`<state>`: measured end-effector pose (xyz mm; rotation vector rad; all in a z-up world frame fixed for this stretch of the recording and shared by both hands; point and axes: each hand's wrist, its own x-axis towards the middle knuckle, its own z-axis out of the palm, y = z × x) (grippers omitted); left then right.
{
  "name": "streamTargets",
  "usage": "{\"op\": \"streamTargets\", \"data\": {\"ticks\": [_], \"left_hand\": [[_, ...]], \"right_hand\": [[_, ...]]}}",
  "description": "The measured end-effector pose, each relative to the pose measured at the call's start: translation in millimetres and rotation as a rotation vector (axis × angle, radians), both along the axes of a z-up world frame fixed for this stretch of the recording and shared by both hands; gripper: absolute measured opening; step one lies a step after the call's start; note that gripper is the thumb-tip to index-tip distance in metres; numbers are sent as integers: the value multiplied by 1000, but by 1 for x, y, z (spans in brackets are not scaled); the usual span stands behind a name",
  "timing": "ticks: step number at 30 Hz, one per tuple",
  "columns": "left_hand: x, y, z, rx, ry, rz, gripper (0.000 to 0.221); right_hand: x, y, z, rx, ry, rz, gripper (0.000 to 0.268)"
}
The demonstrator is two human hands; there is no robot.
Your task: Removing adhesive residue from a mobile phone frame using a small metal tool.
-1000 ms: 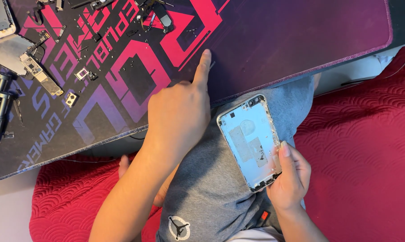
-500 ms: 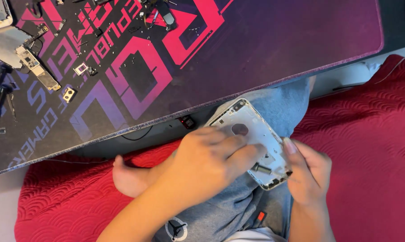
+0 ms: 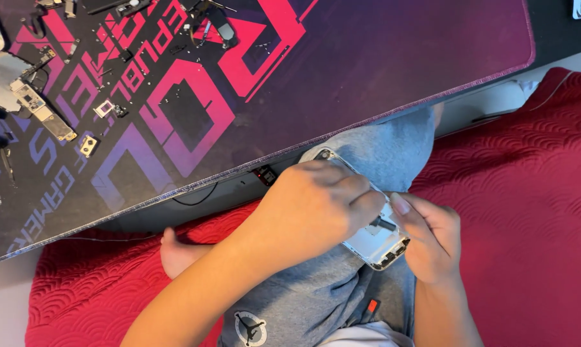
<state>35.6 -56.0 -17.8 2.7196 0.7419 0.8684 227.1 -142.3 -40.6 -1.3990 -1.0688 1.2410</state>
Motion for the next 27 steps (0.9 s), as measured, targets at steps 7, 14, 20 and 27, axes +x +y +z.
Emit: {"op": "streamTargets", "data": {"ticks": [7,14,20,27], "left_hand": [[10,-3,1,-26,109,60,20],[3,9,16,16,225,41,16],[-27,122,-4,-79,371,554,14],[-40,156,-16,-248,422,607,32]], "right_hand": [[14,-11,-18,22,-9,21,21],[9,-7,-17,-49,149,-54,19],[-3,-4,-5,-75,5,-140,40],[-11,-1,-4,14,-77,-153,42]]}}
